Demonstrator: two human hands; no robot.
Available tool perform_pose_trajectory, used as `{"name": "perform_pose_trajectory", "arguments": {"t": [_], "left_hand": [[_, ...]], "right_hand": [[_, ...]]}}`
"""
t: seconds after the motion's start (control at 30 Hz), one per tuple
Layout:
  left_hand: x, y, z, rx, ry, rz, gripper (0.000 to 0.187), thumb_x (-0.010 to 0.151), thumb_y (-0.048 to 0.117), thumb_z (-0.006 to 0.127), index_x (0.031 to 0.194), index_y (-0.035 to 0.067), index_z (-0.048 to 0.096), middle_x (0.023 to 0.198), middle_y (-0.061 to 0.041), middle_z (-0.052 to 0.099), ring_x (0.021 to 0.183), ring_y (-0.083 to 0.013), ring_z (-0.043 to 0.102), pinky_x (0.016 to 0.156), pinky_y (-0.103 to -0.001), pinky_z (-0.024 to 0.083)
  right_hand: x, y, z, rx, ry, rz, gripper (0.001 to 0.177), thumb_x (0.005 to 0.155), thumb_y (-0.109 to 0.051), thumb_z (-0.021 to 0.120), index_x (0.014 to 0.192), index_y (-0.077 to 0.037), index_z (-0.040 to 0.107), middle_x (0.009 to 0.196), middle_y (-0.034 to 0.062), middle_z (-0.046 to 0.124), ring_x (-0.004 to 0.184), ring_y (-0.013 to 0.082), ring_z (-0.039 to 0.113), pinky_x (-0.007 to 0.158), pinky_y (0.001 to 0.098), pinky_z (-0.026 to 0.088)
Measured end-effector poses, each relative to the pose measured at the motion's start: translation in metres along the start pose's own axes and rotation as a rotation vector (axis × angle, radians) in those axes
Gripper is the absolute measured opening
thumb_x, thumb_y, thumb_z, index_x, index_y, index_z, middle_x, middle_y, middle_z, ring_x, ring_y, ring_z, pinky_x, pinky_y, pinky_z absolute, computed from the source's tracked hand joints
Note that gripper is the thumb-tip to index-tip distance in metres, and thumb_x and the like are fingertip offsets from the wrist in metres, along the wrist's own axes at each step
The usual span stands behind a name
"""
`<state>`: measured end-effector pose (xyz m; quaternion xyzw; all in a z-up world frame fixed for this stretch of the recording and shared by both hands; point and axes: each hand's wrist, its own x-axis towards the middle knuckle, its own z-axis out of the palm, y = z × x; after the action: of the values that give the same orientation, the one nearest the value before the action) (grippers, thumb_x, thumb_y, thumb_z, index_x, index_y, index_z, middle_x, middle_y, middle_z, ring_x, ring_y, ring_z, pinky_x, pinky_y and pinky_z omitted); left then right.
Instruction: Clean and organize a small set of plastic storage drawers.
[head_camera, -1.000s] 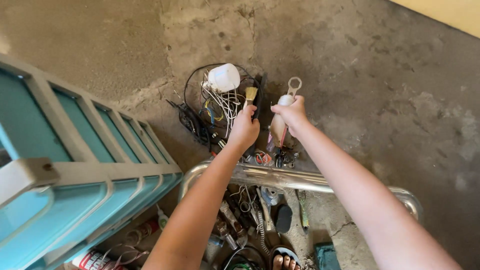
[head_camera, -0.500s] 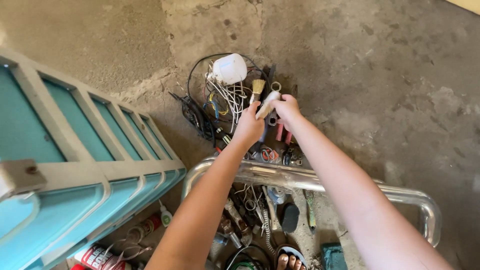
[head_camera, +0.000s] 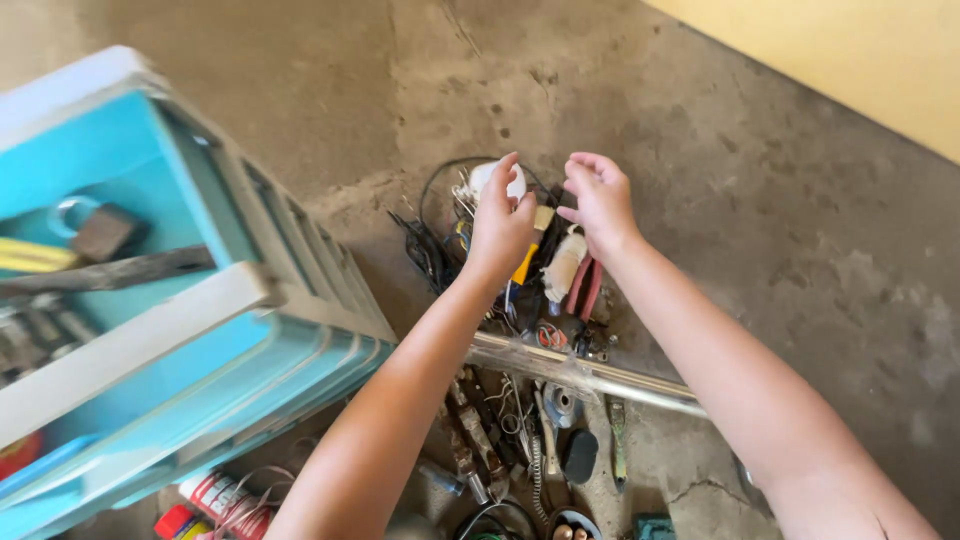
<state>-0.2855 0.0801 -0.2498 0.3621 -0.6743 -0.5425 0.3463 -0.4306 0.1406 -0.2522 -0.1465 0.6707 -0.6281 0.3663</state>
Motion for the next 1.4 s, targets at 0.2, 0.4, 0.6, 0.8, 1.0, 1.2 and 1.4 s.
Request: {"name": "perform_pose_trajectory", "arguments": {"t": [0.2, 0.4, 0.6, 0.8, 1.0, 1.2, 1.4], "left_hand": [[-0.026, 0.130, -0.079, -0.092, 0.131, 0.153, 0.058, 0.091, 0.006, 0.062, 0.147, 0.009, 0.048, 0.136, -0.017, 0.061, 0.100, -0.0216, 0.068, 0.089, -0.034, 0.057], [-0.068, 0.226, -0.201, -0.051, 0.217, 0.262, 0.047, 0.094, 0.004, 0.061, 0.140, 0.007, 0.054, 0.127, -0.015, 0.067, 0.102, -0.0196, 0.069, 0.087, -0.033, 0.059], [-0.093, 0.206, -0.347, 0.252, 0.397, 0.289, 0.033, 0.093, 0.005, 0.061, 0.126, 0.005, 0.064, 0.118, -0.013, 0.073, 0.103, -0.0226, 0.072, 0.090, -0.034, 0.057], [-0.136, 0.162, -0.450, 0.745, 0.533, 0.029, 0.027, 0.093, 0.014, 0.059, 0.118, 0.006, 0.067, 0.115, -0.018, 0.070, 0.108, -0.0383, 0.065, 0.092, -0.046, 0.051], [-0.157, 0.167, -0.449, 0.926, 0.716, -0.241, 0.020, 0.092, 0.011, 0.054, 0.106, 0.007, 0.068, 0.107, -0.017, 0.070, 0.104, -0.0401, 0.064, 0.088, -0.051, 0.050], [-0.155, 0.153, -0.452, 0.982, 0.826, -0.176, 0.016, 0.088, 0.008, 0.053, 0.098, 0.004, 0.065, 0.098, -0.017, 0.069, 0.095, -0.0401, 0.064, 0.082, -0.052, 0.051], [-0.153, 0.161, -0.445, 0.919, 0.854, -0.391, 0.017, 0.089, 0.014, 0.059, 0.103, 0.005, 0.062, 0.107, -0.017, 0.065, 0.099, -0.0406, 0.064, 0.081, -0.051, 0.054]], "right_hand": [[-0.058, -0.117, 0.066, 0.101, -0.226, -0.163, 0.028, 0.097, -0.027, 0.063, 0.121, -0.012, 0.060, 0.124, 0.0045, 0.064, 0.118, 0.0218, 0.062, 0.088, 0.0468, 0.058], [-0.137, -0.194, 0.168, 0.109, -0.523, -0.279, 0.022, 0.100, -0.023, 0.063, 0.119, -0.011, 0.062, 0.120, 0.0046, 0.066, 0.112, 0.0192, 0.062, 0.088, 0.0432, 0.060], [-0.195, -0.196, 0.268, -0.051, -0.691, -0.338, 0.018, 0.099, -0.022, 0.064, 0.114, -0.012, 0.065, 0.113, 0.0010, 0.069, 0.106, 0.0139, 0.065, 0.082, 0.0344, 0.059], [-0.205, -0.139, 0.353, -0.643, -0.859, -0.709, 0.029, 0.085, -0.022, 0.075, 0.109, -0.006, 0.070, 0.100, 0.0087, 0.076, 0.096, 0.0199, 0.073, 0.085, 0.0346, 0.057], [-0.203, -0.122, 0.388, -1.356, -0.912, -0.804, 0.043, 0.071, -0.019, 0.085, 0.107, -0.003, 0.066, 0.105, 0.0207, 0.072, 0.101, 0.0367, 0.068, 0.086, 0.0445, 0.055], [-0.204, -0.117, 0.389, -1.533, -0.910, -0.783, 0.024, 0.078, -0.015, 0.077, 0.100, -0.005, 0.075, 0.108, 0.0192, 0.074, 0.103, 0.0349, 0.071, 0.091, 0.0434, 0.057], [-0.214, -0.119, 0.424, -1.221, -0.923, -1.055, 0.030, 0.085, -0.021, 0.075, 0.110, -0.006, 0.069, 0.115, 0.0204, 0.068, 0.111, 0.0367, 0.064, 0.096, 0.0438, 0.053]]}}
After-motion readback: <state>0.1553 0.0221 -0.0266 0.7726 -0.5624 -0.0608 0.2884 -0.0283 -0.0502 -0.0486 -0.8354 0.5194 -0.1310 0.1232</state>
